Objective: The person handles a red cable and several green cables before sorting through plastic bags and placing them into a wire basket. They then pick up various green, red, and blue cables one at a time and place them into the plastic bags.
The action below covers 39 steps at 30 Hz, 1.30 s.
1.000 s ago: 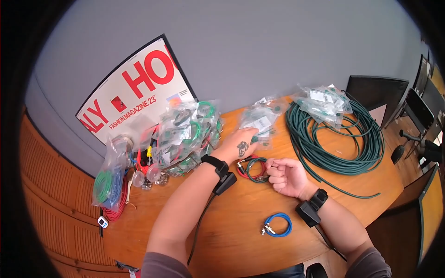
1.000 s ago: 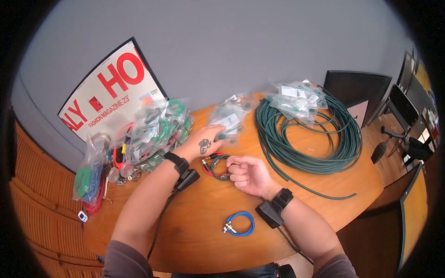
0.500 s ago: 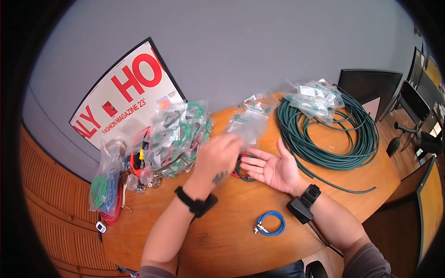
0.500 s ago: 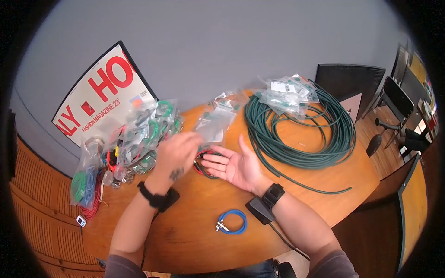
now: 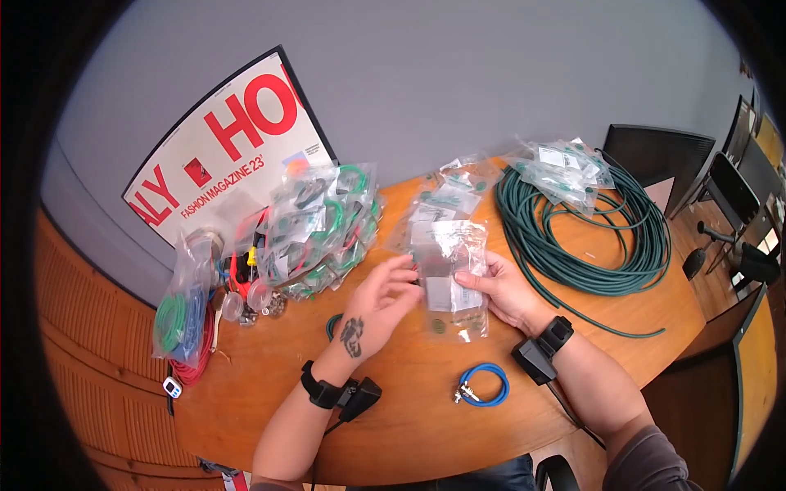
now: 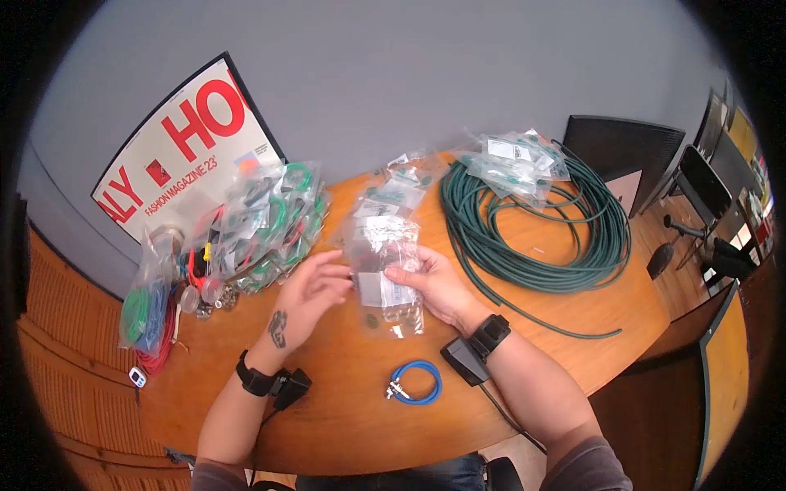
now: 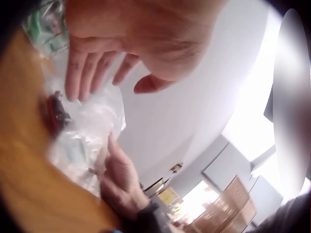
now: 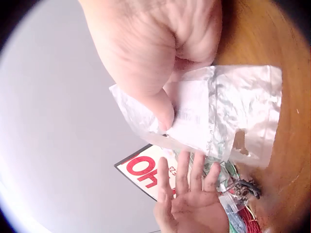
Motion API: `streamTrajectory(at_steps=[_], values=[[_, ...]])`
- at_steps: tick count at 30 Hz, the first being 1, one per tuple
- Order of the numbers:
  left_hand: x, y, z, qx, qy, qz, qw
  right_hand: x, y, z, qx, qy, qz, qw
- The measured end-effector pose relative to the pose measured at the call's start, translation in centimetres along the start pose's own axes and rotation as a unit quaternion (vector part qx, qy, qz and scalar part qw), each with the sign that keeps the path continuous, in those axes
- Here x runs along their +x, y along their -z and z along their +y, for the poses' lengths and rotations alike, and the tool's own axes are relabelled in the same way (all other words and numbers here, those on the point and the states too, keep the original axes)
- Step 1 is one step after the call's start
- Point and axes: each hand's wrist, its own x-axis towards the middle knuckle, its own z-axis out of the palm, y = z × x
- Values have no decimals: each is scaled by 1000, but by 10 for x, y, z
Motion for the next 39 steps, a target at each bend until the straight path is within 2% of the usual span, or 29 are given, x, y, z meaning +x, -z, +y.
streamTrajectory(at_steps=[3, 7, 10, 20, 26, 31, 39], values=[[-3, -17, 8, 40, 31, 7, 999, 0, 3, 1, -2, 4, 5, 1000], [7, -20, -10, -36, 39, 38, 998, 0, 9, 2, 6, -35, -3, 999], [10, -15, -12, -39, 58, 42, 997, 0, 6, 3, 32, -43, -21, 998], [11, 3, -11, -98, 24, 71, 992, 2, 5, 1, 9, -24, -14, 1000], [10, 6, -9, -88, 25, 63, 994, 5, 15, 7, 63, -35, -22, 997], [12, 7, -17, -87, 31, 22, 995, 5, 19, 8, 62, -26, -33, 997], [12, 3, -19, -94, 22, 4, 995, 5, 20, 5, 72, -31, -47, 996]])
